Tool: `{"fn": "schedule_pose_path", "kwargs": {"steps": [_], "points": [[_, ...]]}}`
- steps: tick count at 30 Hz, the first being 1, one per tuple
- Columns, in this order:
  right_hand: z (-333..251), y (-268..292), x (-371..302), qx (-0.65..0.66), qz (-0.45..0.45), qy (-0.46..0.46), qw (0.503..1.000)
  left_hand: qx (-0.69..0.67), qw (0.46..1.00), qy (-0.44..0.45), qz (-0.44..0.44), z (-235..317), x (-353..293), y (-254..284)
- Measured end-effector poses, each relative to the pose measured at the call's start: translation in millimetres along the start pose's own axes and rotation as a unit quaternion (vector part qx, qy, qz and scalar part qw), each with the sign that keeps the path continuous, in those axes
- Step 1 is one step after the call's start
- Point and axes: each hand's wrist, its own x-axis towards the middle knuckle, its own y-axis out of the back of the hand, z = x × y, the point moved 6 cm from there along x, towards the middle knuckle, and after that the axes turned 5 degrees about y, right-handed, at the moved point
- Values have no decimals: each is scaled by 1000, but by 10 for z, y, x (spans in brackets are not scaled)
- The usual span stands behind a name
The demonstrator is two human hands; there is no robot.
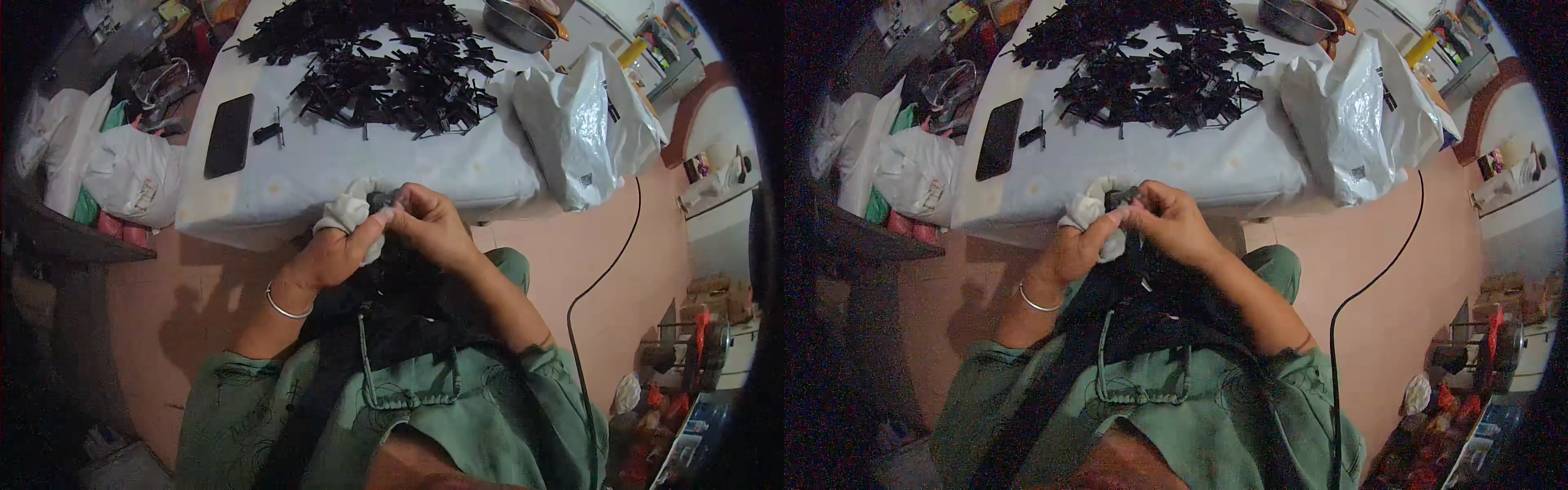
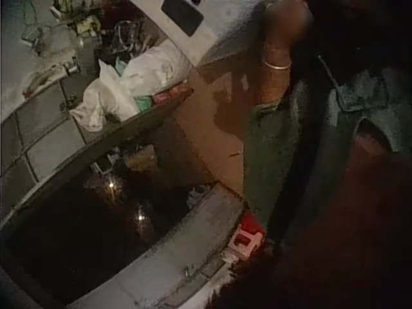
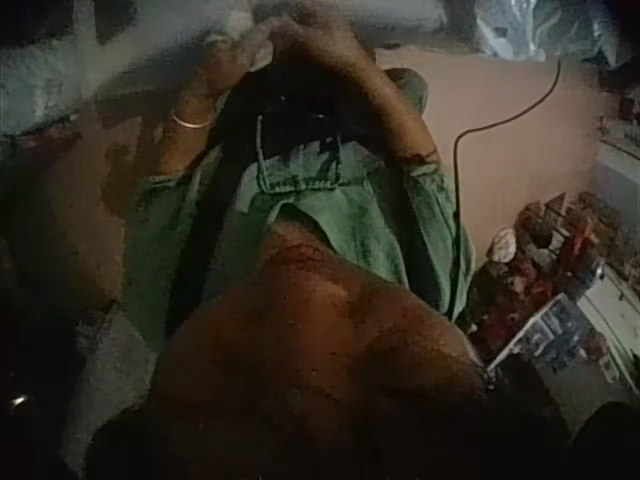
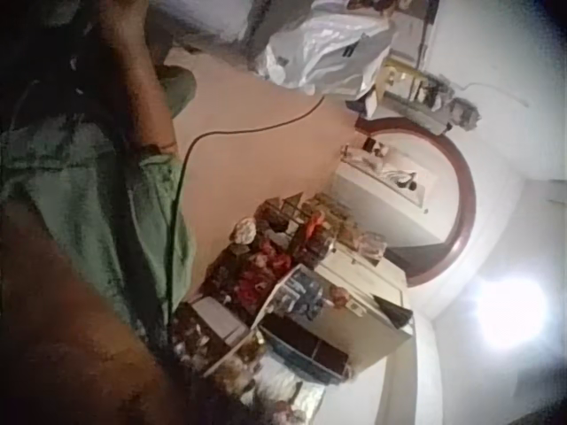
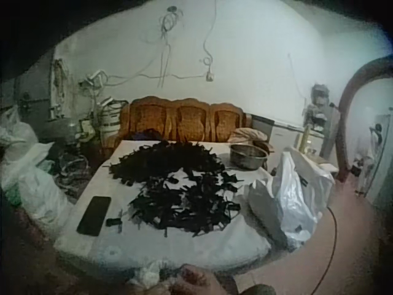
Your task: Assembling small black plastic components by hand at a workbench.
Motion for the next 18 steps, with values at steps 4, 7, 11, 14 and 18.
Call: {"fn": "schedule_pose_path", "kwargs": {"steps": [4,7,11,14,18], "points": [[-164,-32,-14,-83,15,-2,996,-54,998,28,24,-134,-11,65],[-260,-47,-9,-199,0,39,979,-131,991,34,15,-209,46,70],[-208,-48,22,-278,-40,13,960,-30,999,14,43,-135,25,42],[-147,-85,17,-189,-5,-1,982,166,974,-135,74,-67,-7,9],[7,-11,26,-84,10,-16,996,176,972,-136,75,-12,5,-66]]}}
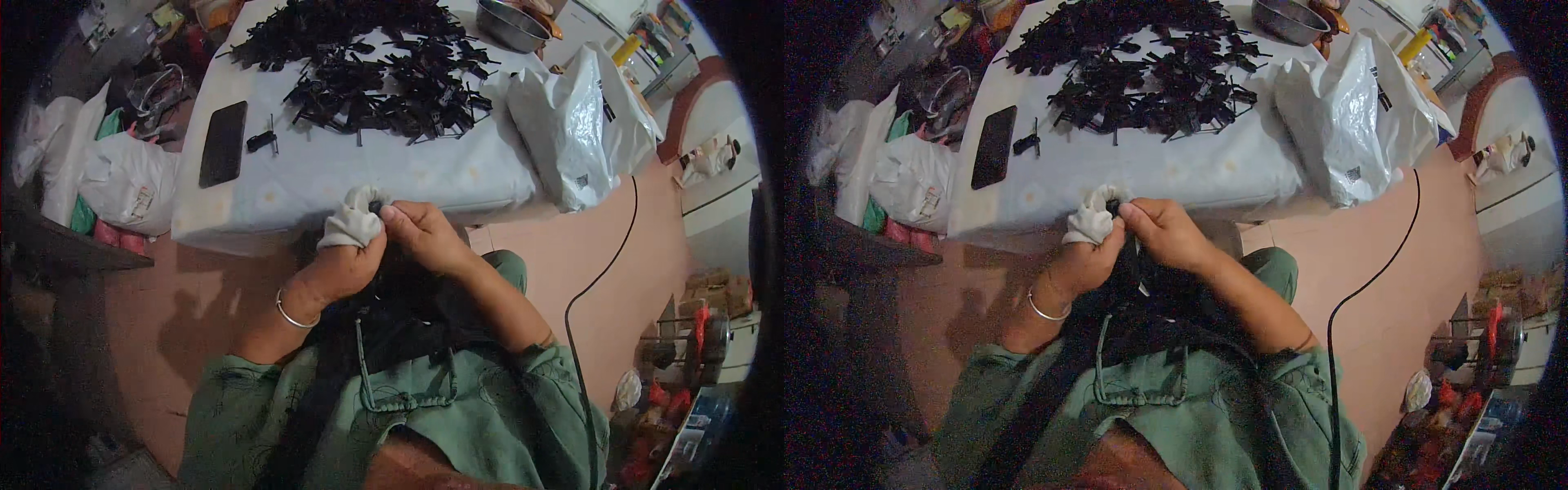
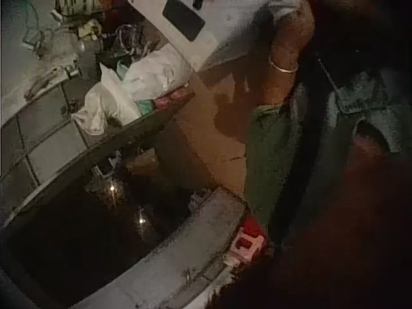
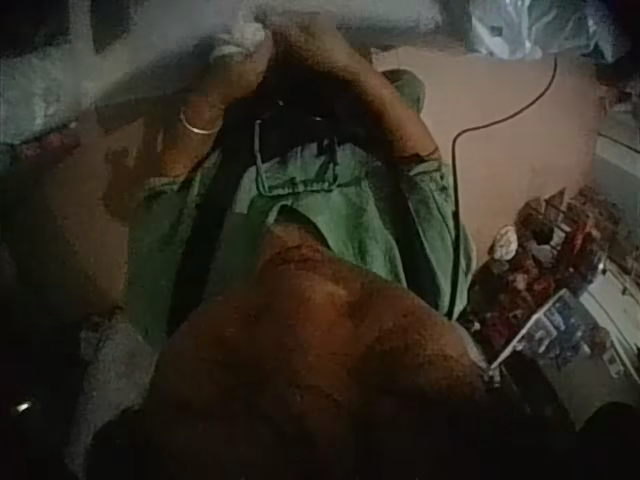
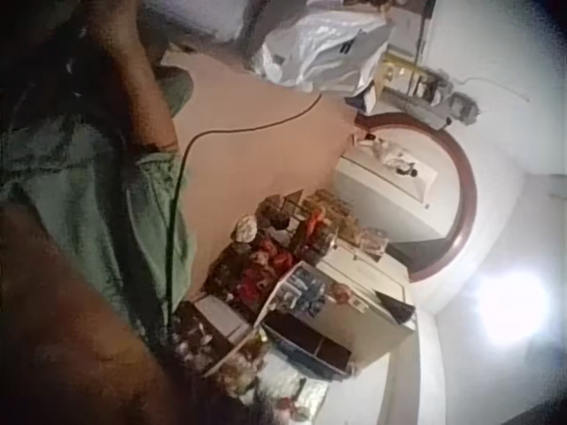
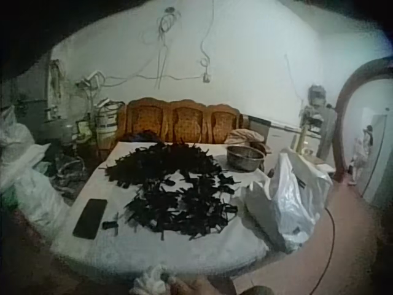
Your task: Assembling small black plastic components by hand at a workbench.
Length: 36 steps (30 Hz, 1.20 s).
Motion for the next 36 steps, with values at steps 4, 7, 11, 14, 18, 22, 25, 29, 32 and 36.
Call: {"fn": "schedule_pose_path", "kwargs": {"steps": [4,7,11,14,18,22,25,29,32,36], "points": [[34,412,78,-147,-11,-58,987,170,981,-11,-92,134,68,-14],[167,1075,300,-368,191,-50,909,198,968,-154,-25,183,118,33],[35,1104,513,-540,189,57,818,133,986,-102,-2,40,112,7],[157,877,570,-550,101,45,828,-8,997,81,-6,-287,129,11],[47,668,432,-540,67,76,836,-93,988,112,49,-468,103,91],[8,711,204,-490,84,66,865,-113,978,170,36,-584,74,108],[-171,525,-28,-333,96,142,927,-342,903,260,15,-516,81,62],[-291,144,-125,-297,-26,162,940,-533,795,288,25,-632,92,-81],[-361,100,-115,-323,5,144,935,-493,843,215,-16,-408,120,-33],[-539,7,-123,-345,83,197,914,-108,989,77,67,-269,82,84]]}}
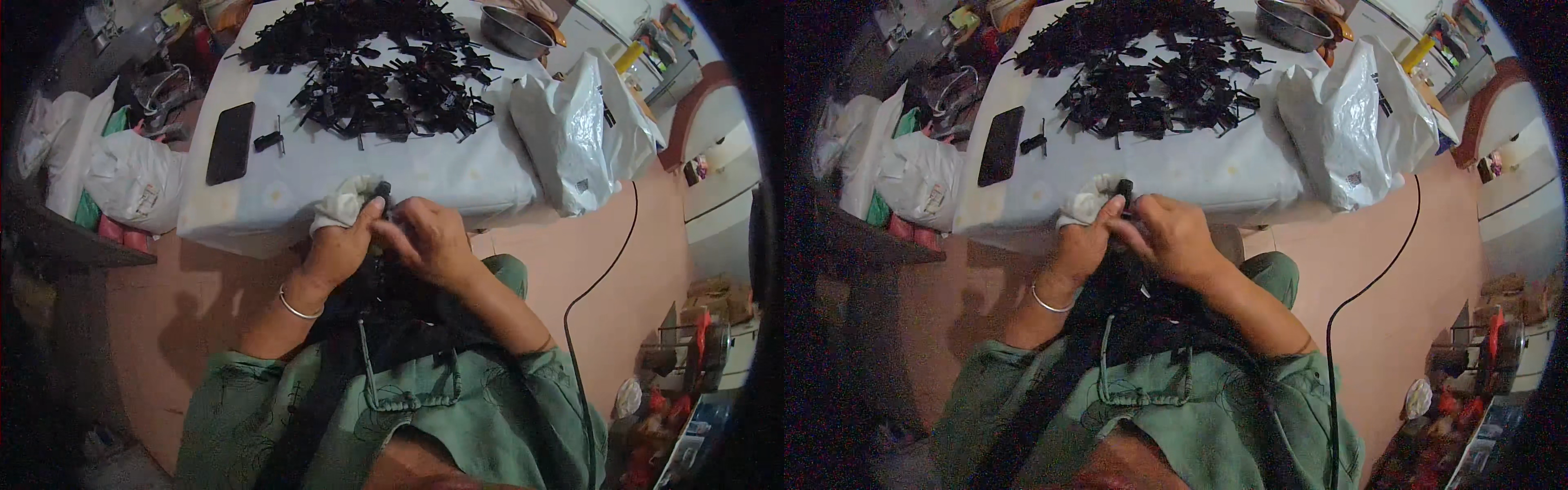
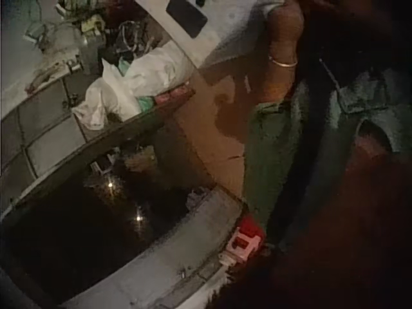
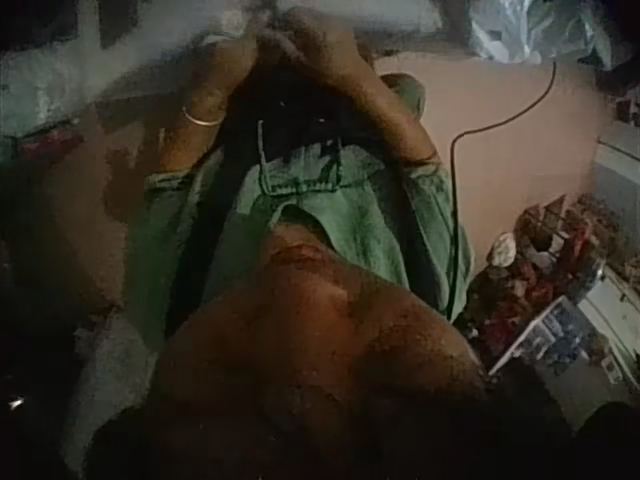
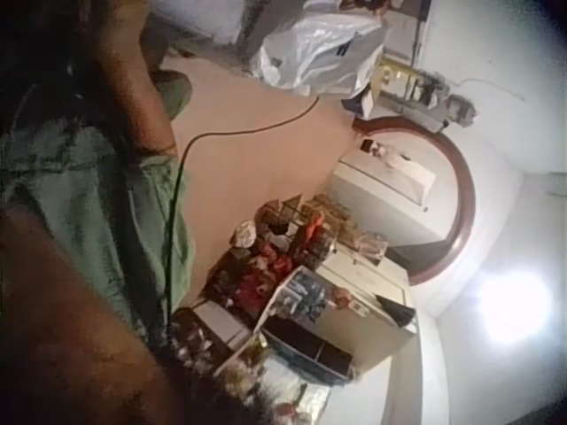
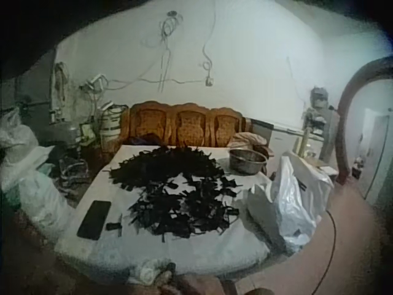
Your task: Assembling small black plastic components by hand at a workbench.
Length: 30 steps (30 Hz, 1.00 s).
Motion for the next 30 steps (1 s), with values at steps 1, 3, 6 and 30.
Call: {"fn": "schedule_pose_path", "kwargs": {"steps": [1,3,6,30], "points": [[2,16,25,-30,18,-1,999,-4,1000,-27,-3,24,-9,-9],[270,-51,47,70,-2,-112,991,-40,999,-5,-35,54,-53,-38],[437,-131,-38,196,-34,-202,959,-59,992,81,-74,92,-110,-81],[343,-20,-157,194,-99,-137,966,-89,994,58,-30,-39,-23,36]]}}
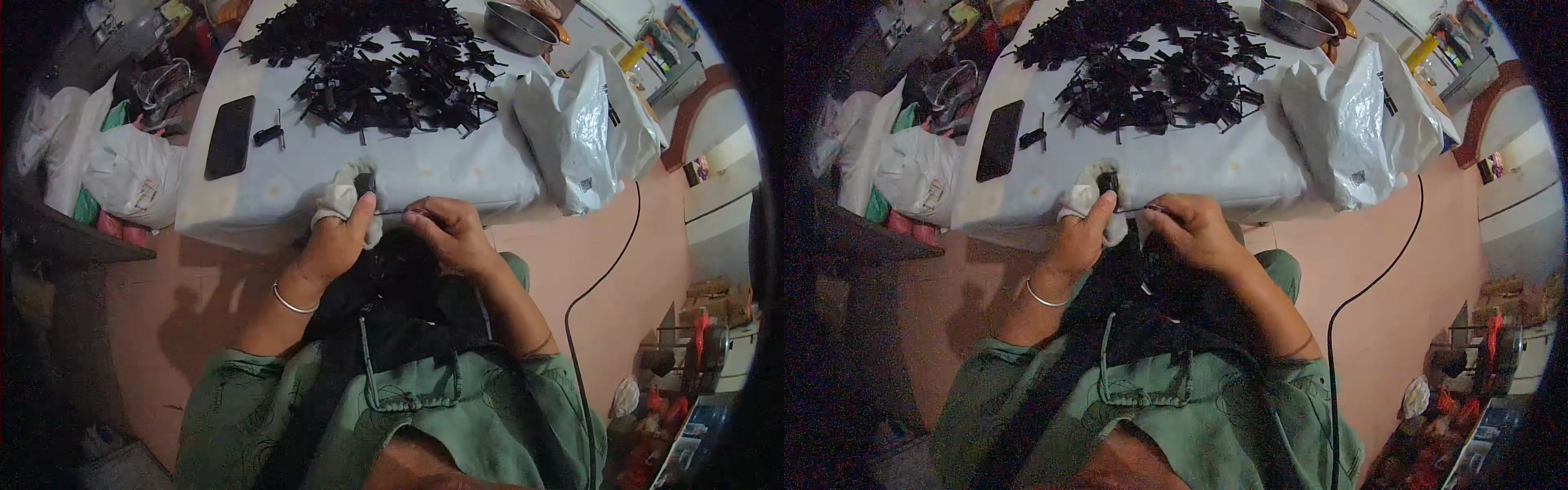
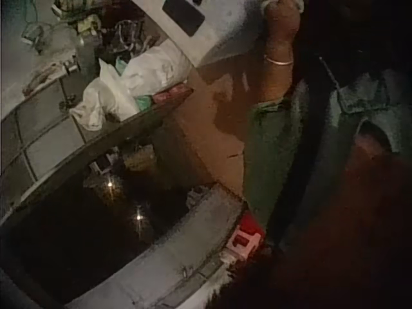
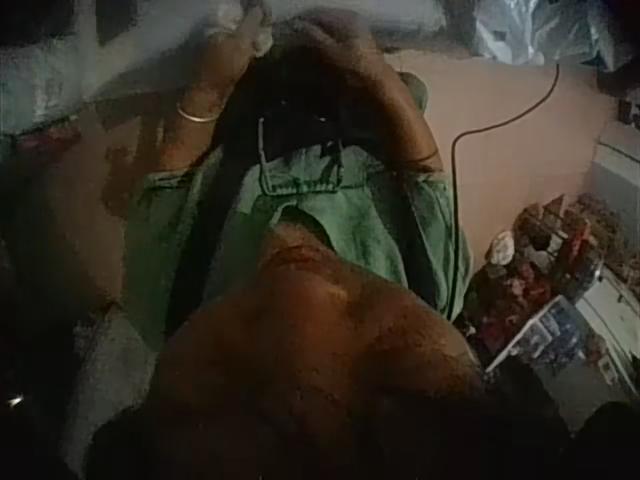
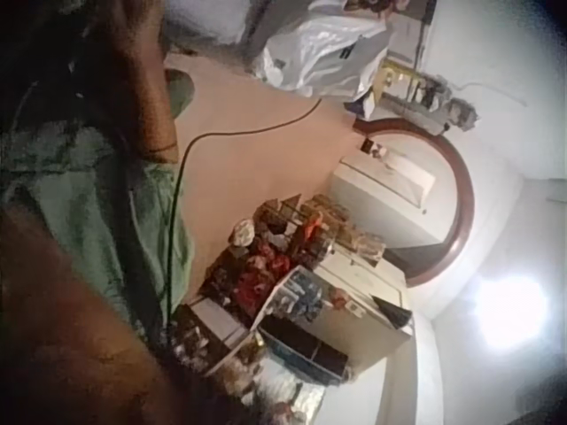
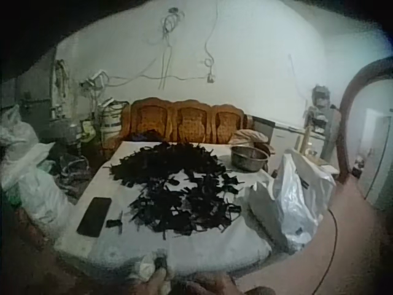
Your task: Assembling small black plastic components by hand at a workbench.
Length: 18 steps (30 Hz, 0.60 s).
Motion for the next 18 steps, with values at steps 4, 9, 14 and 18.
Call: {"fn": "schedule_pose_path", "kwargs": {"steps": [4,9,14,18], "points": [[5,-11,58,55,33,60,996,108,994,-19,-24,107,-35,-97],[12,-89,101,54,27,20,998,94,993,-11,-70,109,-50,-156],[153,-89,120,75,41,-29,996,4,984,152,-91,-27,-85,-183],[-16,-129,110,12,-25,-19,999,148,987,-27,-56,-23,-44,-94]]}}
